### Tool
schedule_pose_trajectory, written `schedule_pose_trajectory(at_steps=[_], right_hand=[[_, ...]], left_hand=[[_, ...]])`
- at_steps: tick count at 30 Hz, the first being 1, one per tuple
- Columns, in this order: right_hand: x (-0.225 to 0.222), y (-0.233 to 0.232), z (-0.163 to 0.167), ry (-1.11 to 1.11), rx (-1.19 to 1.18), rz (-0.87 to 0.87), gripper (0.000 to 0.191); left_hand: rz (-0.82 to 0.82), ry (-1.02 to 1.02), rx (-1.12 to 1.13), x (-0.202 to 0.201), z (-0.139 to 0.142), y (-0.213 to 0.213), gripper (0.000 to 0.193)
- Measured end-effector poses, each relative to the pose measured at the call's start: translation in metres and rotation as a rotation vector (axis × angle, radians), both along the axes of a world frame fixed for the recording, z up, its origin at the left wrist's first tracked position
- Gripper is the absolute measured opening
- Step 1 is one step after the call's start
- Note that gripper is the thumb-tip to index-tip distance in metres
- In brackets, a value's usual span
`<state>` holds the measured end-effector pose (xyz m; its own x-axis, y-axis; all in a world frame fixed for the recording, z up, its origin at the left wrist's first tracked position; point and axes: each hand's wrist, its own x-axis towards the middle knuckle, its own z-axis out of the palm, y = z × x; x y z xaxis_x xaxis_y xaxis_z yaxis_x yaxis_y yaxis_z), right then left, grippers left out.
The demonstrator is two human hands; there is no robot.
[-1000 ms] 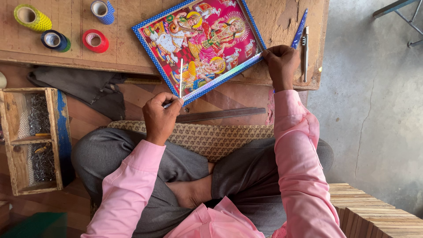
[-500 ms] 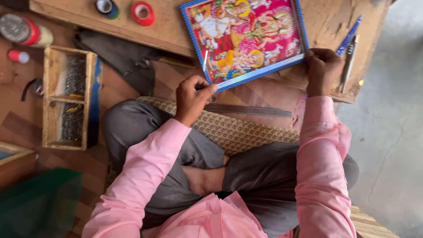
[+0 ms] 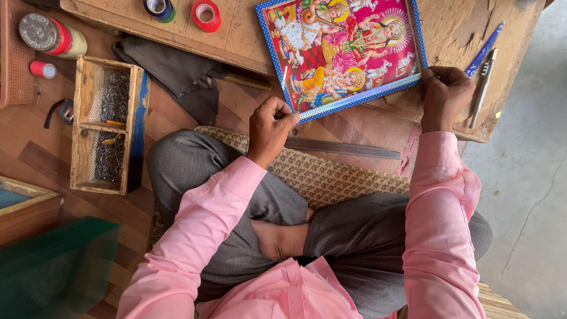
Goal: The person applies blue patterned tape to the edges of a picture frame containing a colorful deity image. They measure, cut, and press the tape along the frame's perimeter, then repeat the process on a second frame.
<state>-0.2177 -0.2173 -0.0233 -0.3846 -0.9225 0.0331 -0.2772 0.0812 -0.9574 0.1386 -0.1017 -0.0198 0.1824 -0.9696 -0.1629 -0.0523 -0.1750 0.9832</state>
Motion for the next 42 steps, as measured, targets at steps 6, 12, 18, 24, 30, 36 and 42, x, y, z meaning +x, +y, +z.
schedule_pose_trajectory(at_steps=[6,12,18,24,30,36,42], right_hand=[[0.003,0.000,0.002,0.062,-0.007,-0.020,0.007],[0.016,0.008,0.009,0.161,-0.069,-0.029,0.012],[0.031,0.006,0.013,0.156,-0.086,-0.167,0.015],[0.069,0.021,0.023,0.553,-0.136,-0.388,0.044],[0.189,0.101,0.034,0.613,-0.146,-0.280,0.106],[0.250,0.143,0.053,0.335,-0.145,-0.190,0.099],[0.099,0.099,0.080,0.632,-0.160,-0.322,0.031]], left_hand=[[0.001,-0.097,-0.060,-0.002,0.001,0.001,0.018],[0.059,-0.060,-0.095,-0.004,0.001,0.002,0.035],[-0.004,0.017,0.062,0.000,-0.002,0.005,0.030],[-0.019,0.088,0.042,0.004,-0.001,0.010,0.027],[-0.016,0.207,0.050,0.003,-0.002,0.016,0.026],[-0.021,0.248,0.058,-0.002,0.003,0.020,0.025],[0.004,0.250,0.091,-0.004,0.003,0.023,0.030]])
